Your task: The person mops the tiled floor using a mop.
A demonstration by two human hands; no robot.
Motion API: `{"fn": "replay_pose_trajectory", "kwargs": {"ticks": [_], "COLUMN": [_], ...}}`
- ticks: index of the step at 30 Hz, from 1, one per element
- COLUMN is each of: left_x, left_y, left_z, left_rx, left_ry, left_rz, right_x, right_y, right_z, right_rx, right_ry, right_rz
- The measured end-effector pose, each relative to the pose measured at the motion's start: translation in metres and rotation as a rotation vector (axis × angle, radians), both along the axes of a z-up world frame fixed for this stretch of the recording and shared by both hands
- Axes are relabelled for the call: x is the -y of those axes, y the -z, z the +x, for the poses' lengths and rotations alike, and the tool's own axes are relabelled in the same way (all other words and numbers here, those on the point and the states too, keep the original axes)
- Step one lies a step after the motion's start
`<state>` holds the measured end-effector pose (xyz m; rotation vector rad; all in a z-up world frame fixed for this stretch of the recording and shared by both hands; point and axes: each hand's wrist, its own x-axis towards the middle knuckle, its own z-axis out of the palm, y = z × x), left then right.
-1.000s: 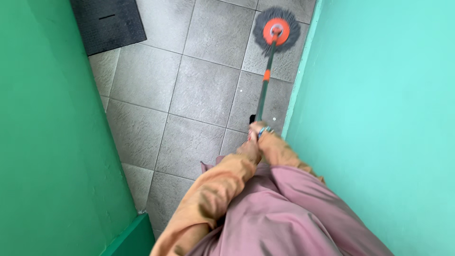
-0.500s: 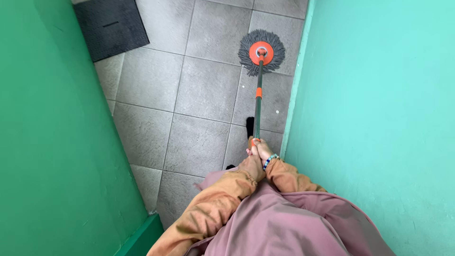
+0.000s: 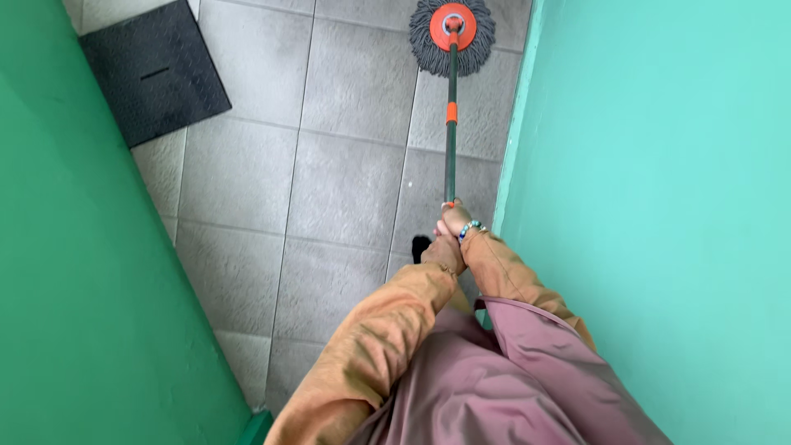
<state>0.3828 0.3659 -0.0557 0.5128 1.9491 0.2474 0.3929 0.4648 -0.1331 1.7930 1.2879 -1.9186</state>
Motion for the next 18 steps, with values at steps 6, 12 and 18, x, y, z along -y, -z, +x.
{"fn": "replay_pose_trajectory", "kwargs": {"ticks": [6, 12, 18], "left_x": [-0.138, -0.124, -0.036], "left_y": [0.009, -0.023, -0.013], "left_z": [-0.088, -0.11, -0.081], "left_rx": [-0.224, -0.195, -0.203], "left_ry": [-0.041, -0.052, -0.015], "left_rz": [0.061, 0.232, 0.145], "right_x": [-0.143, -0.144, -0.039], "right_y": [0.021, 0.036, 0.047], "right_z": [-0.097, -0.102, -0.044], "right_rx": [-0.066, -0.058, -0.382], "right_ry": [0.031, -0.056, 0.271], "right_rz": [0.006, 0.117, -0.197]}}
